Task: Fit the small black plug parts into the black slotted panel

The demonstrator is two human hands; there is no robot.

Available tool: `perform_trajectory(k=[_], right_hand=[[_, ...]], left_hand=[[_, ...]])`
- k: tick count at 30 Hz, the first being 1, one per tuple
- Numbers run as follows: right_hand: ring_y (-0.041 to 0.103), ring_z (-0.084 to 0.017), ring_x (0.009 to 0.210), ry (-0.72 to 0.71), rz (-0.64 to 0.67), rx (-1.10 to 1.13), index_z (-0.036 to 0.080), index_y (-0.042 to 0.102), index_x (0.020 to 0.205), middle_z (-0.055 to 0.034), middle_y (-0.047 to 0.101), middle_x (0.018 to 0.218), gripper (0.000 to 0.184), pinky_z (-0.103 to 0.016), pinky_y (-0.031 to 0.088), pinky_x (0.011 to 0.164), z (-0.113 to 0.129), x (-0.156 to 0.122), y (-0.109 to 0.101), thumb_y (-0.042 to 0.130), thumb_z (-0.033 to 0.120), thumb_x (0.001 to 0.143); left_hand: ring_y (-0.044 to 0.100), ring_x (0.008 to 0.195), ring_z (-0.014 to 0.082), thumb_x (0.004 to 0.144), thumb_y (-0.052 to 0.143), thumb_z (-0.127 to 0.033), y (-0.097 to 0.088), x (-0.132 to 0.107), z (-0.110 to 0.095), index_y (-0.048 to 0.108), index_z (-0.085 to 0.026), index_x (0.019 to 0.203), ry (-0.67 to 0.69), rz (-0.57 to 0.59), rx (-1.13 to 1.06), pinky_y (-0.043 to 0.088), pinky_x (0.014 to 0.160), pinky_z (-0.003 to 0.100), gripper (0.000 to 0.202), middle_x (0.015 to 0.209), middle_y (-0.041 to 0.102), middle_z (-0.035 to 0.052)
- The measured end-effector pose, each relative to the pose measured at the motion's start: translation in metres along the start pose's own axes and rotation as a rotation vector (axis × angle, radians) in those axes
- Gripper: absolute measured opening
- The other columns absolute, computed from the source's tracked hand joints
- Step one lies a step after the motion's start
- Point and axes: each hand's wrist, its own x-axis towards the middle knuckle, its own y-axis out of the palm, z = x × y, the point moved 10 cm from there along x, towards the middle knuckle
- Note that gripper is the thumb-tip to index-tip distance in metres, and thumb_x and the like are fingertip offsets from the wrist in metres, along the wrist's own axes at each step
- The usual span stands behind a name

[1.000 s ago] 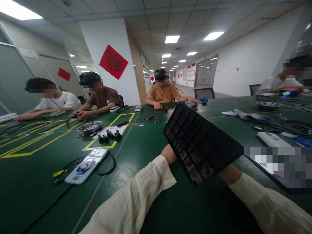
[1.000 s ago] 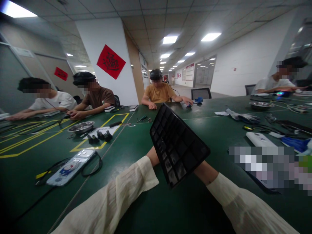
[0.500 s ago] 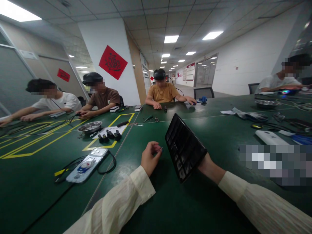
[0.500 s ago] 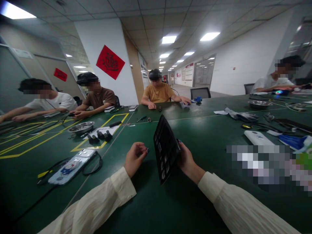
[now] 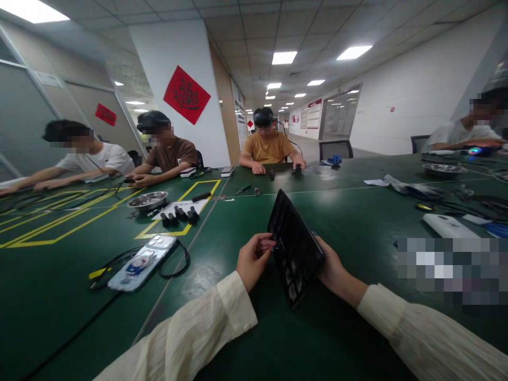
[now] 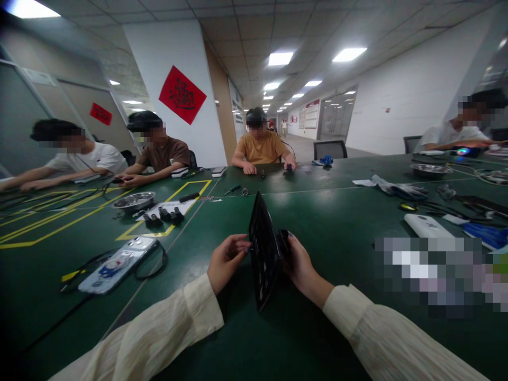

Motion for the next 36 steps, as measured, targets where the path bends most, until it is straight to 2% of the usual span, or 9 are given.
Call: perform_trajectory(k=[4,9,14,21,31,36], right_hand=[[0.064,-0.02,0.072,0.015,-0.001,-0.013,0.027,0.065,0.102,-0.0019,0.07,0.082,0.034,-0.034,0.05,0.063,-0.005,0.006,-0.006,0.056,0.047,0.076],[0.062,-0.019,0.064,0.051,0.037,-0.026,0.027,0.064,0.1,-0.0017,0.069,0.076,0.03,-0.032,0.048,0.057,-0.01,0.011,-0.007,0.055,0.046,0.078],[0.06,-0.016,0.058,0.105,0.043,-0.019,0.026,0.064,0.097,-0.0007,0.068,0.074,0.027,-0.031,0.047,0.055,-0.016,0.013,-0.008,0.054,0.043,0.079],[0.063,-0.019,0.067,0.085,0.082,-0.059,0.026,0.064,0.096,-0.0017,0.068,0.076,0.026,-0.033,0.049,0.059,-0.01,0.008,0.001,0.053,0.043,0.079],[0.06,-0.015,0.063,0.134,0.017,-0.062,0.025,0.063,0.084,0.0015,0.063,0.065,0.019,-0.029,0.049,0.061,-0.007,-0.003,0.009,0.053,0.041,0.08],[0.058,-0.013,0.06,0.098,0.037,-0.054,0.027,0.061,0.091,0.0032,0.063,0.068,0.018,-0.027,0.047,0.059,-0.002,-0.004,0.012,0.055,0.039,0.08]], left_hand=[[0.065,0.083,0.0146,0.073,0.061,-0.013,0.0,-0.001,0.001,0.054,-0.014,0.108,-0.019,-0.002,0.012,0.051,0.084,0.032,0.036,0.089,0.068,0.0064],[0.066,0.084,0.0146,0.072,0.064,-0.016,-0.003,-0.001,0.0,0.055,-0.014,0.109,-0.026,-0.039,0.0,0.052,0.085,0.031,0.038,0.088,0.068,0.0057],[0.066,0.083,0.0154,0.071,0.066,-0.017,-0.006,0.0,0.0,0.058,-0.014,0.101,-0.033,-0.06,0.006,0.052,0.084,0.032,0.032,0.088,0.069,0.0065],[0.066,0.082,0.0159,0.07,0.068,-0.02,-0.008,0.0,-0.001,0.059,-0.014,0.093,-0.023,-0.075,-0.004,0.053,0.081,0.031,0.025,0.086,0.069,0.0066],[0.065,0.079,0.0139,0.069,0.07,-0.022,-0.008,0.0,-0.003,0.057,-0.015,0.084,0.007,-0.085,-0.009,0.053,0.076,0.026,0.021,0.084,0.069,0.0059],[0.066,0.076,0.0139,0.068,0.071,-0.025,-0.009,0.001,-0.002,0.057,-0.015,0.08,-0.008,-0.091,-0.004,0.053,0.072,0.026,0.021,0.08,0.069,0.0049]])
